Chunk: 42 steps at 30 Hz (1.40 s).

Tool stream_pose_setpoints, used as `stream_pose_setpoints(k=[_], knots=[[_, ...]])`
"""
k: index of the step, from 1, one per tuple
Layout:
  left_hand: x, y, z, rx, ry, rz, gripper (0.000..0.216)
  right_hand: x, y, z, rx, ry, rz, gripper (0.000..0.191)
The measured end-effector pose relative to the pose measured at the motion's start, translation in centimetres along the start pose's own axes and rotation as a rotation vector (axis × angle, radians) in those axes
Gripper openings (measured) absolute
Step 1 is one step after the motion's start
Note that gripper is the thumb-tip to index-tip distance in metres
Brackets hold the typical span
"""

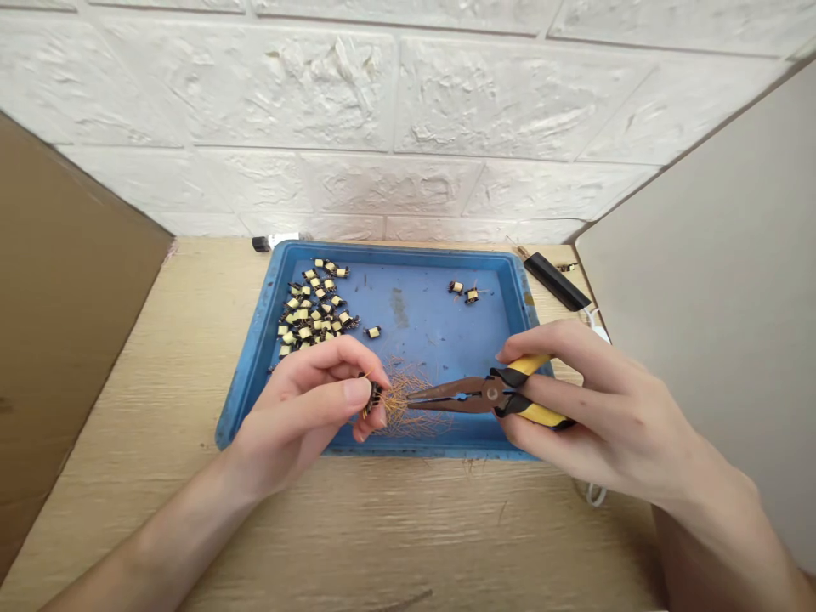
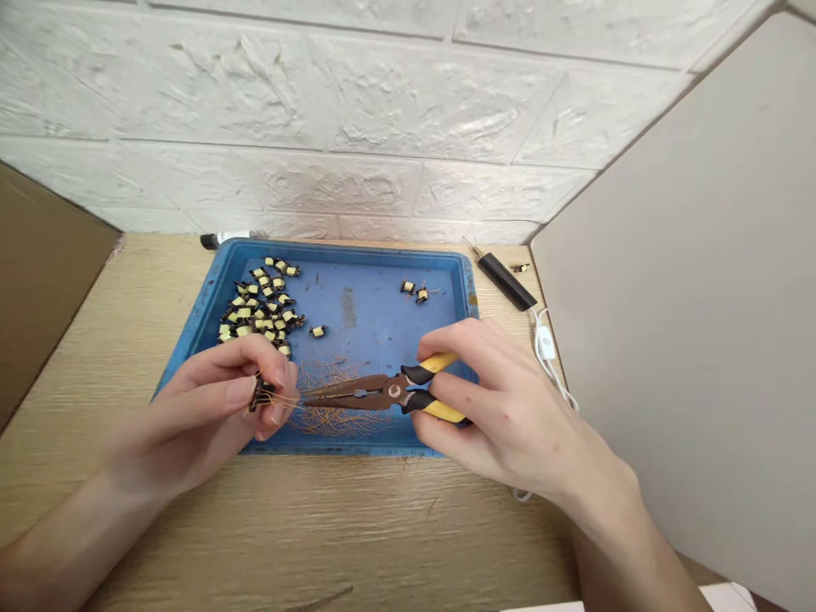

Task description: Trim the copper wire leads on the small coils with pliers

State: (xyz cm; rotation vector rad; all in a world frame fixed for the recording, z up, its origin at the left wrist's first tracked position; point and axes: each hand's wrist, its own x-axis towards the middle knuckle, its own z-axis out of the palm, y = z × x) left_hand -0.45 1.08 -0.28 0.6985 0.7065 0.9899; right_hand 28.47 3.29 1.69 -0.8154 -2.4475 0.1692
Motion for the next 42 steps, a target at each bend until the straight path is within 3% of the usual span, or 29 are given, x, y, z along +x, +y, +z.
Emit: stream_pose_setpoints(k=[10, 32, 42], knots=[[0.27, 0.10, 0.46, 0.152, 0.059, 0.035, 0.010, 0.00, -0.12, 0.07, -0.018, -0.025, -0.031, 0.025], [0.17, -0.08, 0.21, 0.080, 0.011, 0.034, 0.006, 0.10, -0.21, -0.30, -0.097, -0.046, -0.068, 0.029], [0.17, -0.77, -0.35, 0.005, -0.073, 0.067, 0.022, -0.24, -0.19, -0.05, -0.142, 0.000, -0.051, 0.031]])
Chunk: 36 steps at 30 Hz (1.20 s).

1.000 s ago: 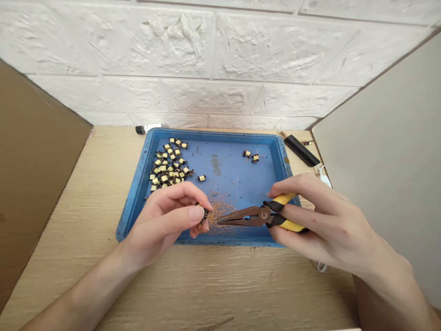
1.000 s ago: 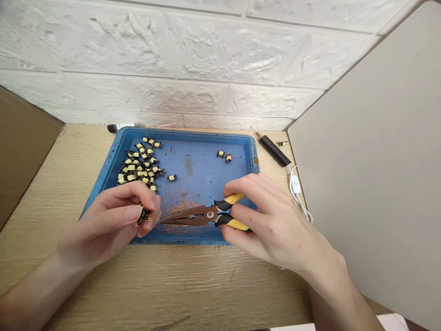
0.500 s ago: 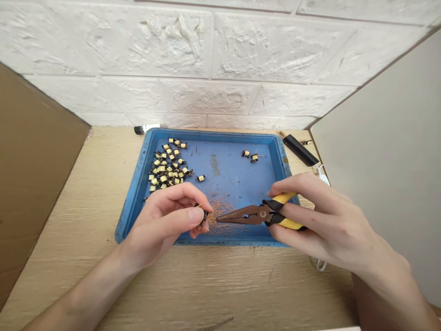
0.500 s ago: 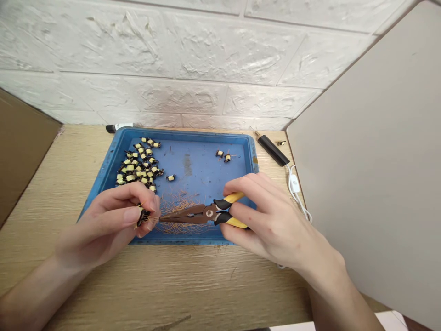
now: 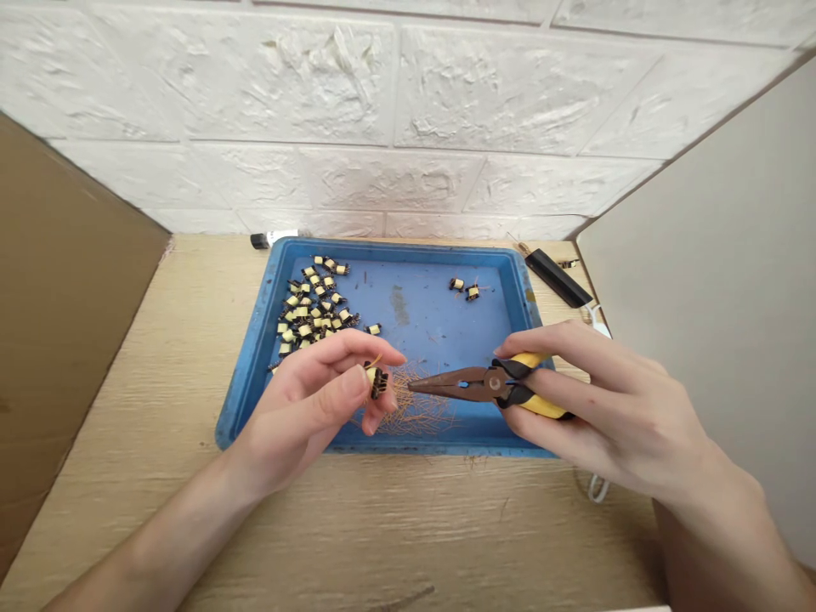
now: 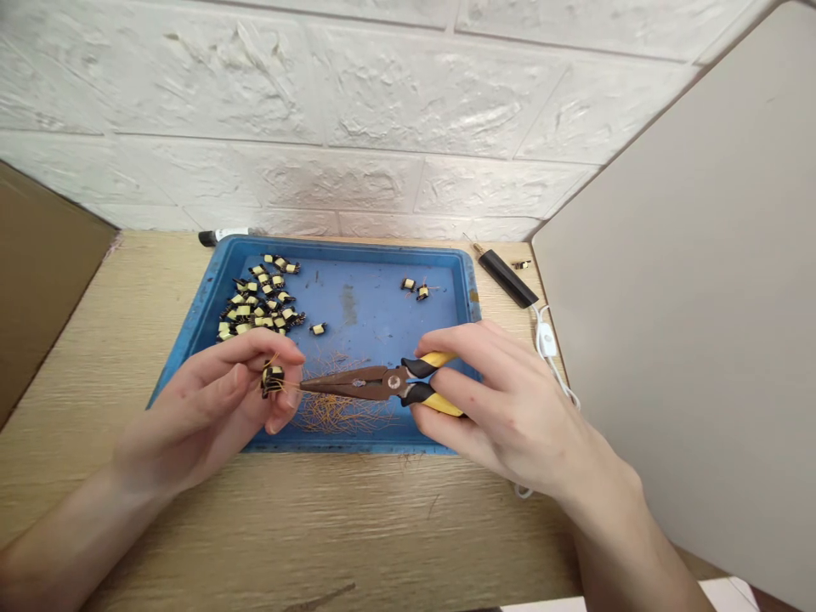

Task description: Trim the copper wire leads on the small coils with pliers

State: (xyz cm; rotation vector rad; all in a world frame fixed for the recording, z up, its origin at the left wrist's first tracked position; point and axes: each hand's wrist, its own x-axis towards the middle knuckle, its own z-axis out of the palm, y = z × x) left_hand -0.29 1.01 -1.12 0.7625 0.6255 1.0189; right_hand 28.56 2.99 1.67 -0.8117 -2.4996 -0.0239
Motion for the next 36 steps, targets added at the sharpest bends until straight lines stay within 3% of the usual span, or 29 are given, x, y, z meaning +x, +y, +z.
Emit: stream_pose_setpoints(k=[9, 16, 26, 31, 36], knots=[[0.09, -0.35, 0.16, -0.050, 0.016, -0.102, 0.044, 0.11, 0.34, -0.17, 0.031, 0.023, -0.022, 0.028], [-0.01, -0.44, 0.08, 0.017, 0.047, -0.094, 0.036, -0.20, 0.33, -0.48, -0.003, 0.027, 0.007, 0.028], [0.25, -0.47, -0.27, 0.029, -0.023, -0.151, 0.042, -0.14, 0.35, -0.26, 0.047, -0.038, 0.016, 0.028], [0.11, -0.42, -0.27, 0.059, -0.032, -0.172, 0.028, -0.04, 0.08, -0.32, 0.066, -0.020, 0.016, 0.027], [0.16, -0.44, -0.22, 0.070, -0.041, -0.172, 0.040, 0.07, 0.04, -0.22, 0.078, -0.019, 0.028, 0.027]])
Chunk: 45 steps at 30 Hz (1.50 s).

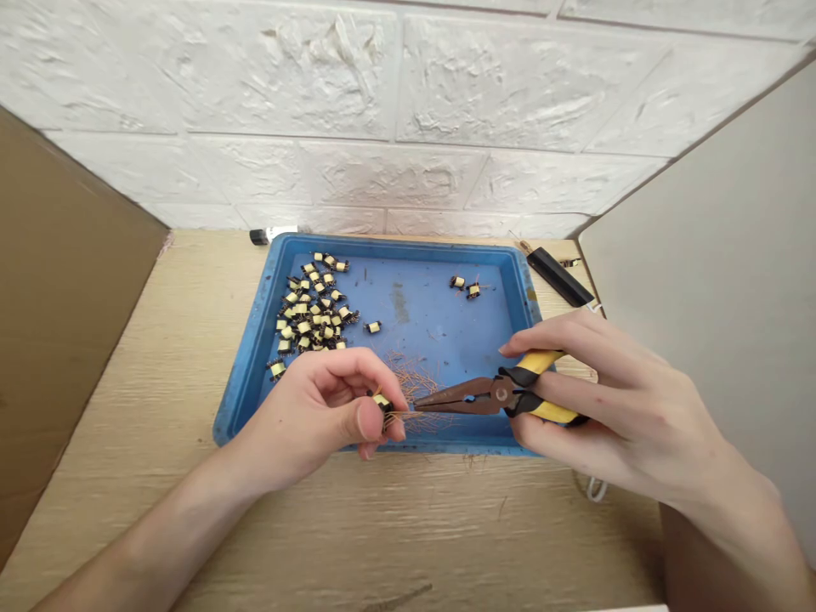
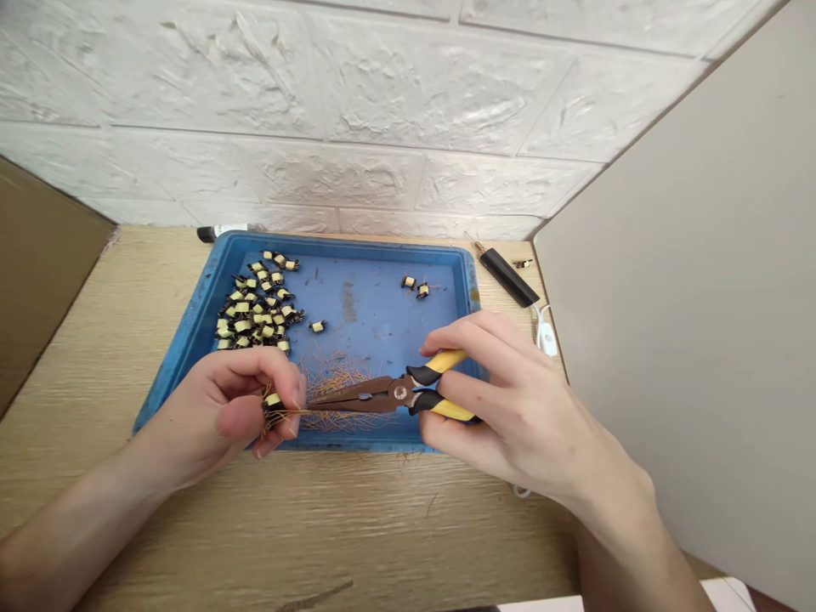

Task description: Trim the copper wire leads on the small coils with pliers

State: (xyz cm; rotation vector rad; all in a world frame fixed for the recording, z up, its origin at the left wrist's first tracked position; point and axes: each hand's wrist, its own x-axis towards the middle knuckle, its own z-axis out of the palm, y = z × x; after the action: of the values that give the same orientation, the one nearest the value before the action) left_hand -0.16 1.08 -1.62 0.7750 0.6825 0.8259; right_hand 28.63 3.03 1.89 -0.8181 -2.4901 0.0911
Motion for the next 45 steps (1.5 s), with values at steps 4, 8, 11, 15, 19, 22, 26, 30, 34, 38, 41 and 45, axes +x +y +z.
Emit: stream_pose_setpoints(k=[4, 8, 11, 15, 19, 22, 26, 30, 34, 38, 41, 45], knots=[[0.1, 0.2, 0.2, 0.044, 0.023, 0.015, 0.050, 0.1, 0.0, -0.1, -0.004, -0.009, 0.003, 0.029], [0.2, 0.3, 0.3, 0.079, 0.037, 0.017, 0.053, 0.2, 0.1, -0.3, -0.011, -0.002, -0.020, 0.029], [0.1, 0.3, 0.3, 0.075, 0.034, 0.022, 0.053, 0.1, 0.0, -0.3, -0.007, -0.007, -0.015, 0.029], [0.0, 0.1, 0.2, 0.086, 0.025, 0.009, 0.054, 0.1, 0.0, -0.3, -0.003, -0.014, -0.023, 0.030], [0.0, 0.1, 0.2, 0.091, 0.026, -0.004, 0.055, 0.1, -0.1, -0.3, -0.004, -0.022, -0.033, 0.029], [0.0, 0.1, 0.1, 0.097, 0.023, 0.003, 0.054, 0.0, -0.1, -0.3, -0.007, -0.017, -0.037, 0.029], [-0.1, 0.1, 0.1, 0.087, 0.014, 0.016, 0.052, 0.0, -0.2, -0.3, -0.015, -0.024, -0.025, 0.029], [-0.1, 0.2, 0.1, 0.075, 0.010, 0.027, 0.049, 0.0, -0.1, -0.4, -0.016, -0.050, -0.031, 0.030], [0.0, 0.2, 0.1, 0.049, 0.009, 0.029, 0.047, -0.1, 0.2, -0.4, -0.012, -0.045, -0.064, 0.027], [0.1, 0.1, 0.0, 0.033, 0.022, -0.017, 0.048, -0.1, 0.5, -0.7, -0.014, -0.043, -0.056, 0.025], [0.0, 0.0, -0.1, 0.009, 0.016, -0.055, 0.044, -0.2, 0.6, -0.9, -0.028, -0.040, -0.042, 0.026], [0.0, 0.1, 0.1, -0.002, -0.017, -0.078, 0.036, -0.1, 0.6, -1.0, -0.024, -0.032, -0.048, 0.027]])
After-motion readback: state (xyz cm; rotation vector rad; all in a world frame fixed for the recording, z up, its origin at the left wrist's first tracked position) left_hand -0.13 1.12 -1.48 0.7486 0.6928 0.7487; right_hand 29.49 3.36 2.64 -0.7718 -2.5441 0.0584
